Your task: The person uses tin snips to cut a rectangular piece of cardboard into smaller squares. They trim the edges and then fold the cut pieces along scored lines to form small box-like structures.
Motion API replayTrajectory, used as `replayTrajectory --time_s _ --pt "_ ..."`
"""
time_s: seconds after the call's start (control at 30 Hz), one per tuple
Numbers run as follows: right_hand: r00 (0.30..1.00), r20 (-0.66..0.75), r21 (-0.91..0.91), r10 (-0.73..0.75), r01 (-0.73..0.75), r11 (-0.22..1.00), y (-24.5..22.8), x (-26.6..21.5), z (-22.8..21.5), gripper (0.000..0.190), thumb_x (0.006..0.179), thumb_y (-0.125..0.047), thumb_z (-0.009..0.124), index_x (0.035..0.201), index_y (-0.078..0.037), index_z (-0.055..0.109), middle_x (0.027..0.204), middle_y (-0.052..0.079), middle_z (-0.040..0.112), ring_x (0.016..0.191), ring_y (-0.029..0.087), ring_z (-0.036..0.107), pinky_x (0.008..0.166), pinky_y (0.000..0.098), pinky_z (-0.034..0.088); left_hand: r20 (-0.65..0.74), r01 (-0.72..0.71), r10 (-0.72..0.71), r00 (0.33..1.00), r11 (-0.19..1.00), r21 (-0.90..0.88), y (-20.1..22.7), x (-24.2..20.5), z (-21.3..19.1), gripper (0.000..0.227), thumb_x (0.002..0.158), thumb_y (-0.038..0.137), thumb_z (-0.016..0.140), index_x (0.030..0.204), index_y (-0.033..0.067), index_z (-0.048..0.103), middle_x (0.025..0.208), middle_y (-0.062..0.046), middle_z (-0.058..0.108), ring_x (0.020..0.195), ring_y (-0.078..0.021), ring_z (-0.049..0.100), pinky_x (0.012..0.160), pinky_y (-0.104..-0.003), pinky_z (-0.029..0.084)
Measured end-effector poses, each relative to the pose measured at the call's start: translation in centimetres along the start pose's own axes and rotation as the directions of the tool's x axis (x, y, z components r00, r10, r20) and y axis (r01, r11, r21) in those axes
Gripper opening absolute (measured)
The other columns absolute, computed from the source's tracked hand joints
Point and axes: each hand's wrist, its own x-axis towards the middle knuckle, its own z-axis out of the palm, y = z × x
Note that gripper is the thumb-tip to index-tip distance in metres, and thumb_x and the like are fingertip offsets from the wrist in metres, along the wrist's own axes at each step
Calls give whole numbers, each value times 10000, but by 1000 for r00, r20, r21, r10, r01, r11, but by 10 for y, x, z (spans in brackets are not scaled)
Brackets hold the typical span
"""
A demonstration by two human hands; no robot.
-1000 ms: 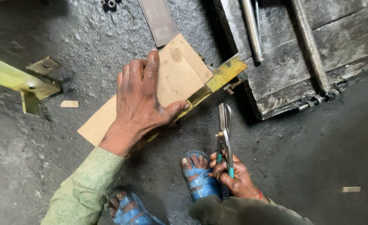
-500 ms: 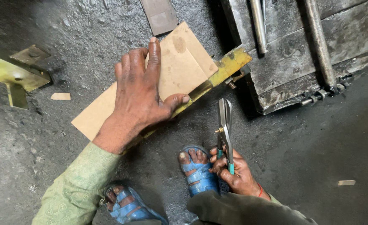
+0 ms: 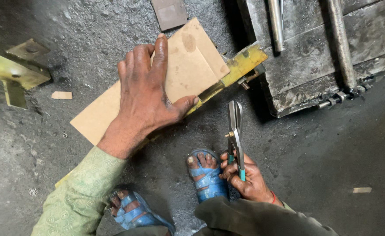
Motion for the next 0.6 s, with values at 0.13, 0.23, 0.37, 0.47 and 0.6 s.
replayTrajectory --time_s 0.13,0.23,0.37,0.47,0.6 --pt "999 6 -69 -39 39 997 -1 3 0 125 822 63 623 914 23 698 1229 195 588 1080 263 638 944 433 571 -49 -45 47 998 998 37 -2 -3 3 1202 808 693 793 1582 -75 288 1340 -213 426 1244 -350 414 1042 -541 315" --pt "1000 1 -4 27 -27 1000 -2 3 1 113 827 57 610 900 14 686 1231 189 564 1036 247 643 889 422 611 -58 -57 59 997 998 35 -4 -4 5 1220 869 802 738 1598 -62 278 1344 -217 423 1250 -348 415 1050 -546 311" --pt "1000 8 -31 24 -24 999 -4 3 1 131 808 52 617 902 15 699 1225 184 567 1055 243 637 887 419 614 -53 -54 56 997 998 34 -5 -5 6 1217 883 813 726 1607 -54 273 1361 -214 423 1268 -346 409 1062 -543 309" --pt "1000 10 -89 -21 22 996 -4 2 -1 129 804 46 632 906 13 704 1201 175 600 1086 248 637 943 426 571 -56 -41 42 998 999 8 -5 -4 8 1187 861 735 773 1595 -60 285 1358 -216 423 1267 -351 405 1057 -545 304" --pt "999 28 -164 -35 39 986 -2 0 -3 91 814 28 688 894 1 721 1190 165 618 1096 256 643 970 434 530 -66 -23 21 998 1000 -18 -5 -4 11 1155 803 587 837 1596 -54 293 1374 -211 414 1287 -348 400 1079 -538 302"
